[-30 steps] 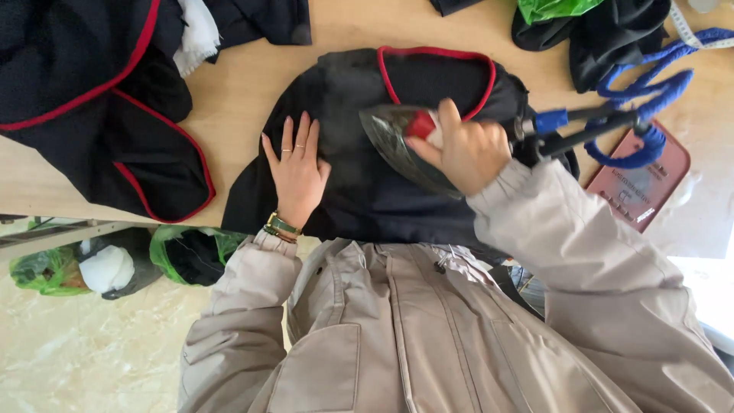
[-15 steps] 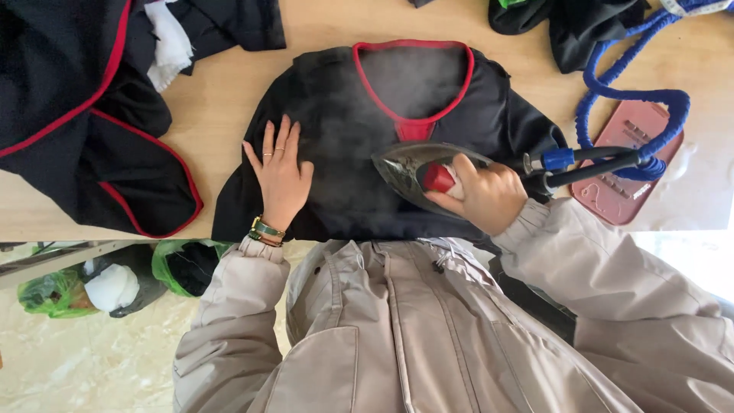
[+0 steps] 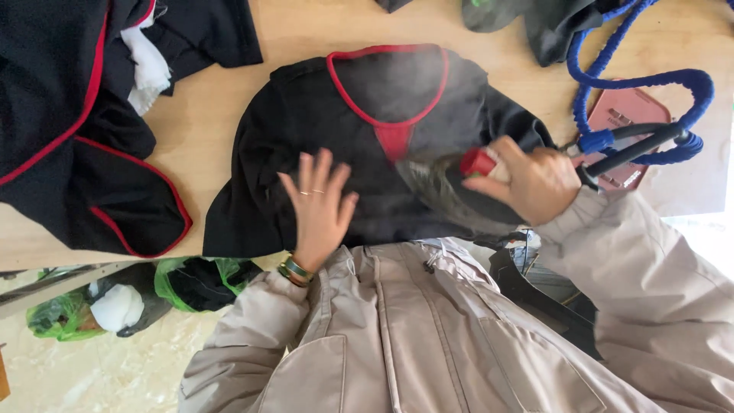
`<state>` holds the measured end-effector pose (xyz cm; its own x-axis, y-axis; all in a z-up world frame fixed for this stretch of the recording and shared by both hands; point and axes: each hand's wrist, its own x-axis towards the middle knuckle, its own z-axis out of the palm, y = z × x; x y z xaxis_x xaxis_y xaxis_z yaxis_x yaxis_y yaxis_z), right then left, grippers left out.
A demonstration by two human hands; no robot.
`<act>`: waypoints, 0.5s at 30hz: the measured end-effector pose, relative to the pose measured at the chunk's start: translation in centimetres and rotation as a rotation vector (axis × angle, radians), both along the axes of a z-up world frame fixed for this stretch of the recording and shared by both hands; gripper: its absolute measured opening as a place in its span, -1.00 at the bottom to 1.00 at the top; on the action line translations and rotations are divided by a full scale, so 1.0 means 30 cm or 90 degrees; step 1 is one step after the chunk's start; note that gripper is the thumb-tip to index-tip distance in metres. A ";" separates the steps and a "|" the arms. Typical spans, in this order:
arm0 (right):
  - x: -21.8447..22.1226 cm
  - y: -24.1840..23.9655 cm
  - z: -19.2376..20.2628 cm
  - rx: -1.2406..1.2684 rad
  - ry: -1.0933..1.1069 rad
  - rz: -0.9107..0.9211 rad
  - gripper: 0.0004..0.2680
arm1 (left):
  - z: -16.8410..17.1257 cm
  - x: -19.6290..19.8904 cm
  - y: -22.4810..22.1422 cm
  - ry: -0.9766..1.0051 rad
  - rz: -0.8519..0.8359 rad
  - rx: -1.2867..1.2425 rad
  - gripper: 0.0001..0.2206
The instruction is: Ironing a black garment with red trim using a steam iron on a workbench.
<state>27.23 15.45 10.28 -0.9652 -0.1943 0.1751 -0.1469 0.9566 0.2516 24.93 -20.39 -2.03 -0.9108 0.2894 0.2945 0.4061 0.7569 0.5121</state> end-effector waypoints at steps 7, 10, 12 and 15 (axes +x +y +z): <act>-0.181 -0.007 -0.217 0.040 0.143 -0.103 -0.55 | 0.134 -0.270 0.061 0.095 -0.074 0.022 -0.76; -0.200 -0.015 -0.242 0.028 0.160 -0.114 -0.54 | 0.227 -0.489 0.184 0.116 -0.178 0.055 -0.79; -0.189 -0.029 -0.211 -0.017 0.138 -0.089 -0.53 | 0.214 -0.628 0.326 0.086 -0.272 0.077 -0.78; -0.164 -0.039 -0.182 -0.043 0.072 -0.138 -0.52 | 0.088 -0.805 0.561 0.026 -0.210 0.017 -0.74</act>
<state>22.30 14.29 4.83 -0.9563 0.0316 0.2905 0.0896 0.9780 0.1884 0.79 -3.57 0.60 -0.7561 0.5586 0.3411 0.6482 0.5670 0.5083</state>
